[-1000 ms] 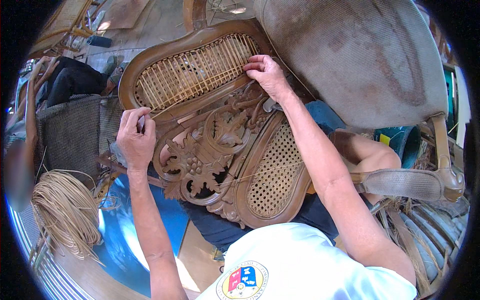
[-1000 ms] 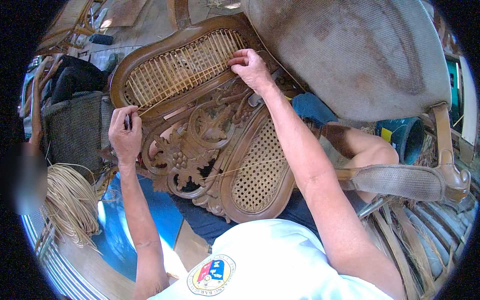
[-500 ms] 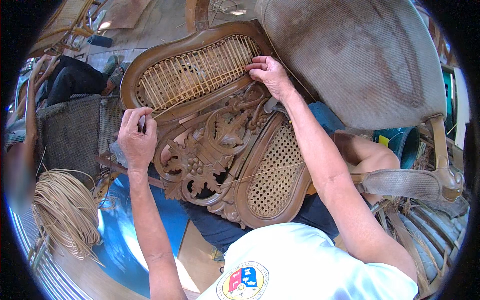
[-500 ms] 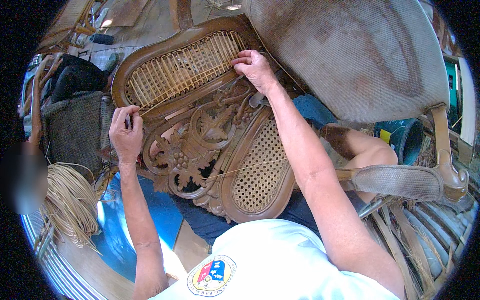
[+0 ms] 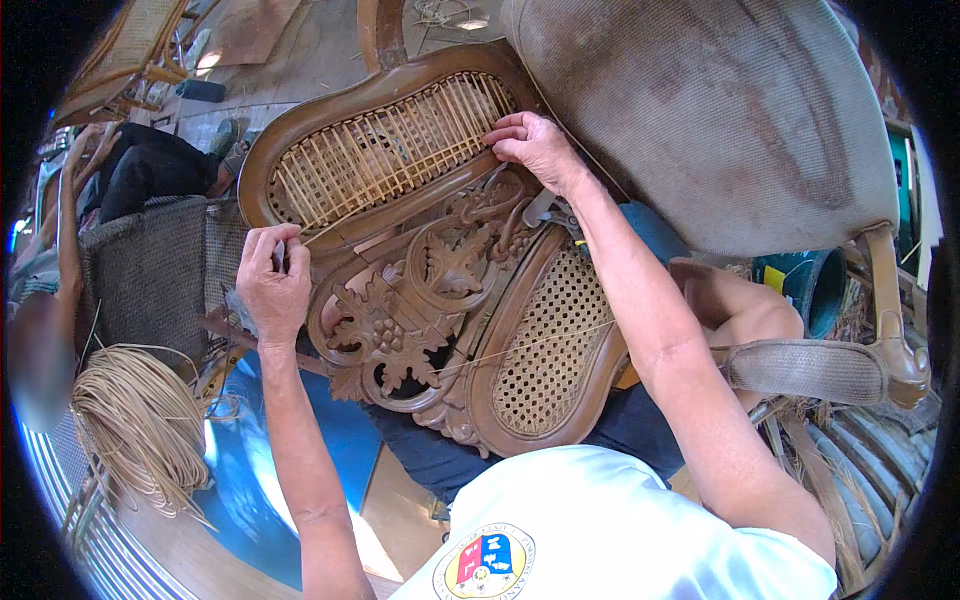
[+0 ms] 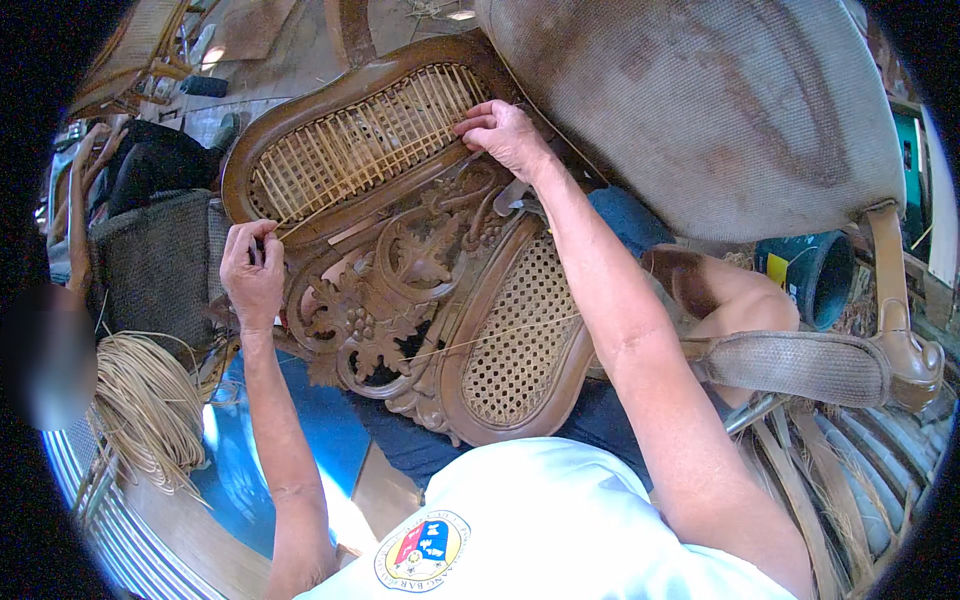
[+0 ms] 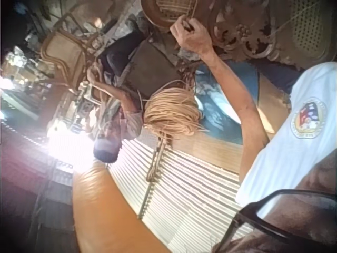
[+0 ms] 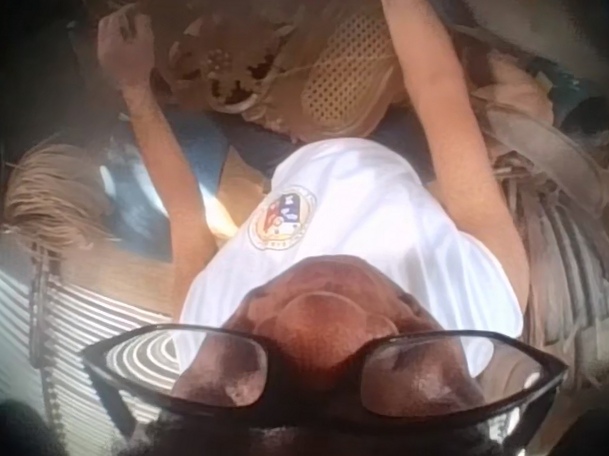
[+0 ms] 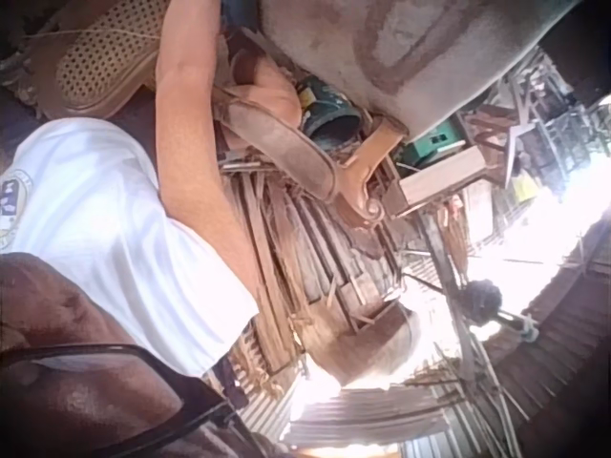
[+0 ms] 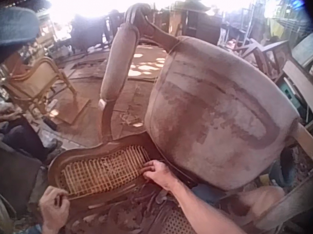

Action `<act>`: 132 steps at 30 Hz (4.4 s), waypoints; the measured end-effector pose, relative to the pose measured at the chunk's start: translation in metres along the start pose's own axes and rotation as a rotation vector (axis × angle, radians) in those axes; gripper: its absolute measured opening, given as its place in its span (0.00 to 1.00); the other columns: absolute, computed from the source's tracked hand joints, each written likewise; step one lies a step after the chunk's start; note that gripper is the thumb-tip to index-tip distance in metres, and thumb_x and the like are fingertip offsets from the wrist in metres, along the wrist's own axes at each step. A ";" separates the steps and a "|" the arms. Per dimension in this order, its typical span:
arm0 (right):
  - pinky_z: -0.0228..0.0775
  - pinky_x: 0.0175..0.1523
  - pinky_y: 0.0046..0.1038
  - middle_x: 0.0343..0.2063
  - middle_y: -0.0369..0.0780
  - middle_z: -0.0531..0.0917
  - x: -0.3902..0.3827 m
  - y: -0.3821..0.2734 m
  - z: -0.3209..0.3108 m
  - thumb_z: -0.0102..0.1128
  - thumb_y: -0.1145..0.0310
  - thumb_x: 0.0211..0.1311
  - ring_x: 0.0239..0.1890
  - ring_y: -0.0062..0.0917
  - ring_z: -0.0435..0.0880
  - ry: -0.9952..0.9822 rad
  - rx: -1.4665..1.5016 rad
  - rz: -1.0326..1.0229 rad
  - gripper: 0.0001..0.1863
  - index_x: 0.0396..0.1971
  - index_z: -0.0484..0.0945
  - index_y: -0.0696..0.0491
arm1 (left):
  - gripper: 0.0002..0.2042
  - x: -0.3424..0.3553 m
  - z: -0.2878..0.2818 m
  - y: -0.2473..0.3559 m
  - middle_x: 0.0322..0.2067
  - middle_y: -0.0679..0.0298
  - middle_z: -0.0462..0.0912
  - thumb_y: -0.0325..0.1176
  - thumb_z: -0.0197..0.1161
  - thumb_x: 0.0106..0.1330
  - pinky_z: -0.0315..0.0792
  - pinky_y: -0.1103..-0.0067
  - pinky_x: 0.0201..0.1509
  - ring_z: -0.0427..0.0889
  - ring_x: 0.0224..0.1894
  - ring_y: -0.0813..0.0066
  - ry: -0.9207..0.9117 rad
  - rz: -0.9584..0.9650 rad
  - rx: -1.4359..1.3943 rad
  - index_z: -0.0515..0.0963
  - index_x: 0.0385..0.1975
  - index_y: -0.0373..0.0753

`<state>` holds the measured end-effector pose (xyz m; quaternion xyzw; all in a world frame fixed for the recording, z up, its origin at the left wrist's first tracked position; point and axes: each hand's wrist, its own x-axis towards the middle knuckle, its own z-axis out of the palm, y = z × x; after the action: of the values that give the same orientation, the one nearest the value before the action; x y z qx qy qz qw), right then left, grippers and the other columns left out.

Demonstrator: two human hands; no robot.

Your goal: The recorder is repairing a woven cane chair using rattan strips.

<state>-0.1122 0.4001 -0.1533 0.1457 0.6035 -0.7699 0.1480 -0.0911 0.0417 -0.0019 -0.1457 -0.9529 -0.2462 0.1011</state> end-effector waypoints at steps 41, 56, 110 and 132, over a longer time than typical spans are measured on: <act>0.73 0.44 0.20 0.42 0.42 0.86 -0.003 0.002 0.009 0.64 0.74 0.62 0.41 0.19 0.82 0.035 0.036 -0.024 0.17 0.49 0.74 0.61 | 0.06 0.000 0.001 0.000 0.30 0.64 0.80 0.20 0.63 0.56 0.72 0.78 0.34 0.78 0.27 0.73 -0.013 -0.028 0.019 0.81 0.33 0.38; 0.73 0.46 0.20 0.41 0.39 0.86 0.000 -0.002 0.008 0.65 0.70 0.64 0.39 0.17 0.81 0.054 -0.103 0.023 0.18 0.50 0.75 0.60 | 0.06 0.004 0.001 0.007 0.28 0.63 0.78 0.19 0.62 0.55 0.70 0.79 0.31 0.76 0.26 0.74 -0.019 0.014 0.003 0.80 0.32 0.36; 0.81 0.33 0.20 0.24 0.36 0.84 -0.011 0.029 -0.001 0.75 0.61 0.57 0.26 0.19 0.86 0.328 0.307 -0.201 0.16 0.31 0.79 0.56 | 0.13 -0.004 0.028 0.051 0.21 0.62 0.76 0.38 0.66 0.67 0.67 0.66 0.34 0.76 0.27 0.61 -0.092 -0.025 0.306 0.78 0.24 0.37; 0.81 0.41 0.22 0.33 0.37 0.87 0.001 0.043 0.005 0.67 0.65 0.65 0.34 0.20 0.86 0.234 0.154 -0.303 0.13 0.42 0.84 0.58 | 0.07 -0.026 0.017 0.013 0.35 0.63 0.83 0.27 0.69 0.64 0.69 0.73 0.50 0.76 0.41 0.67 0.072 0.061 0.070 0.78 0.26 0.36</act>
<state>-0.0959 0.3853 -0.1905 0.1526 0.5710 -0.8050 -0.0523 -0.0647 0.0550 -0.0180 -0.1619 -0.9518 -0.2147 0.1477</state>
